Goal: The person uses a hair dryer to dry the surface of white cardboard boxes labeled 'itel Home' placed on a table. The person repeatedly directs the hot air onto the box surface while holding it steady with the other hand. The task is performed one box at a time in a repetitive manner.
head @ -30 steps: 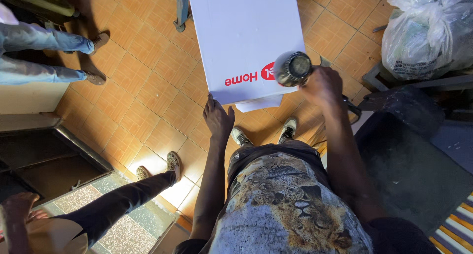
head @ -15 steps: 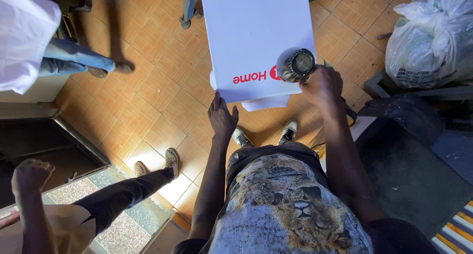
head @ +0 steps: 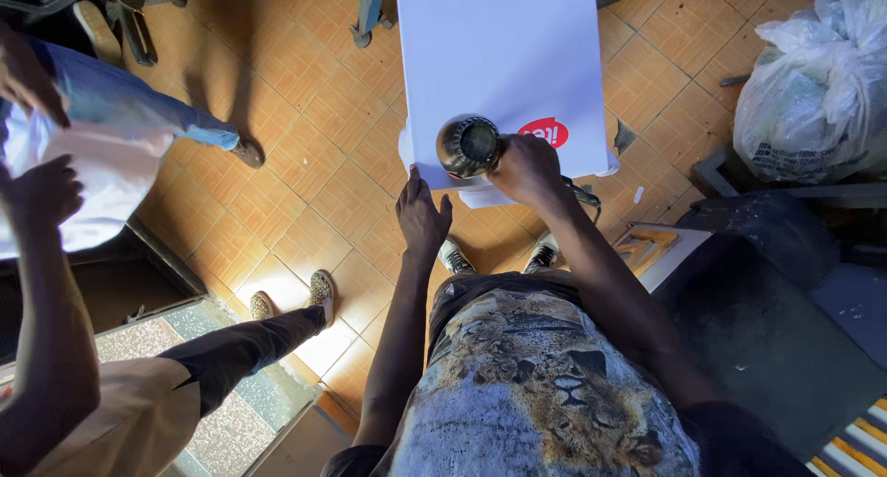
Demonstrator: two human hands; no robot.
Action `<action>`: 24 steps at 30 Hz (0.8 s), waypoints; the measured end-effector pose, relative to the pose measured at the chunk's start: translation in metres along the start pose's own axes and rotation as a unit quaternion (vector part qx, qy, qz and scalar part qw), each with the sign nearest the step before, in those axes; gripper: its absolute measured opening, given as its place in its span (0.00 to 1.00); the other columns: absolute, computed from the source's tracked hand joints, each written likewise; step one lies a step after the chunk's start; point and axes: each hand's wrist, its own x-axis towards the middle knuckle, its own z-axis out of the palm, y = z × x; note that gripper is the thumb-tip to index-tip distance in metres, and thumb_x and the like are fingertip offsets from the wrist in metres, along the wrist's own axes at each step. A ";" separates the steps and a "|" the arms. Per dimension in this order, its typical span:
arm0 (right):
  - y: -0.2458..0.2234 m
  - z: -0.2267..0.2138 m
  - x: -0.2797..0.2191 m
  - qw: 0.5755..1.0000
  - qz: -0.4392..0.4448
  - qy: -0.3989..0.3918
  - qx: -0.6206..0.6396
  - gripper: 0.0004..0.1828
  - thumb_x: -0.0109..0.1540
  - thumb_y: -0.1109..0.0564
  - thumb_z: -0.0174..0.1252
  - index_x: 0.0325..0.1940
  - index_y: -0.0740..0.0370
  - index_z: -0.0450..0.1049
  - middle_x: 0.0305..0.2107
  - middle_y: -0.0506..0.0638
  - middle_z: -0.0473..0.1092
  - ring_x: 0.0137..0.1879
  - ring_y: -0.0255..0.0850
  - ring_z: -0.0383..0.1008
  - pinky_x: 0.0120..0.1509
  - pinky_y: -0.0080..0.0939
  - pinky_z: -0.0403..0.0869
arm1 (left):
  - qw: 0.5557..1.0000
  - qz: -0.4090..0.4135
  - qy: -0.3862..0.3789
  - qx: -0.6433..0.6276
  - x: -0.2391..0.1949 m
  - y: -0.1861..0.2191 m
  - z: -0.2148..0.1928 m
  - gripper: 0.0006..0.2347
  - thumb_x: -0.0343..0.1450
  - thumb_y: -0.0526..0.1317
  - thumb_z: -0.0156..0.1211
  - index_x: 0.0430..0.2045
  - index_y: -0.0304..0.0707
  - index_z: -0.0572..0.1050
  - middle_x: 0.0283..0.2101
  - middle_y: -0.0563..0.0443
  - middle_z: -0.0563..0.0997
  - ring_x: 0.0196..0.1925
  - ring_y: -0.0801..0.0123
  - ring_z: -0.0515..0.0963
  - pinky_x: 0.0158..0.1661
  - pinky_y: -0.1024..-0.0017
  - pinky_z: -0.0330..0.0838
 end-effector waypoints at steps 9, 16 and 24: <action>0.088 -0.044 -0.029 0.989 0.143 0.040 0.006 0.20 0.60 0.46 0.62 0.45 0.65 0.81 0.37 0.67 0.78 0.51 0.69 0.78 0.53 0.67 0.77 | 0.998 0.017 0.059 -0.031 -0.003 -0.001 0.020 0.23 0.61 0.46 0.67 0.46 0.28 0.79 0.61 0.45 0.77 0.57 0.53 0.79 0.53 0.59 0.72; 0.118 -0.062 -0.057 0.974 0.206 0.096 -0.021 0.21 0.59 0.47 0.66 0.44 0.70 0.80 0.35 0.73 0.77 0.48 0.72 0.78 0.51 0.68 0.76 | 0.974 0.038 0.136 -0.177 0.001 -0.003 0.014 0.16 0.63 0.35 0.65 0.41 0.22 0.81 0.54 0.32 0.80 0.49 0.42 0.82 0.47 0.56 0.76; 0.068 -0.029 -0.043 0.989 0.141 0.039 0.036 0.18 0.59 0.51 0.65 0.44 0.68 0.81 0.36 0.69 0.78 0.50 0.71 0.78 0.53 0.68 0.76 | 0.965 0.016 0.122 -0.232 -0.008 -0.011 0.012 0.13 0.65 0.33 0.63 0.43 0.26 0.82 0.47 0.35 0.82 0.49 0.43 0.83 0.49 0.58 0.75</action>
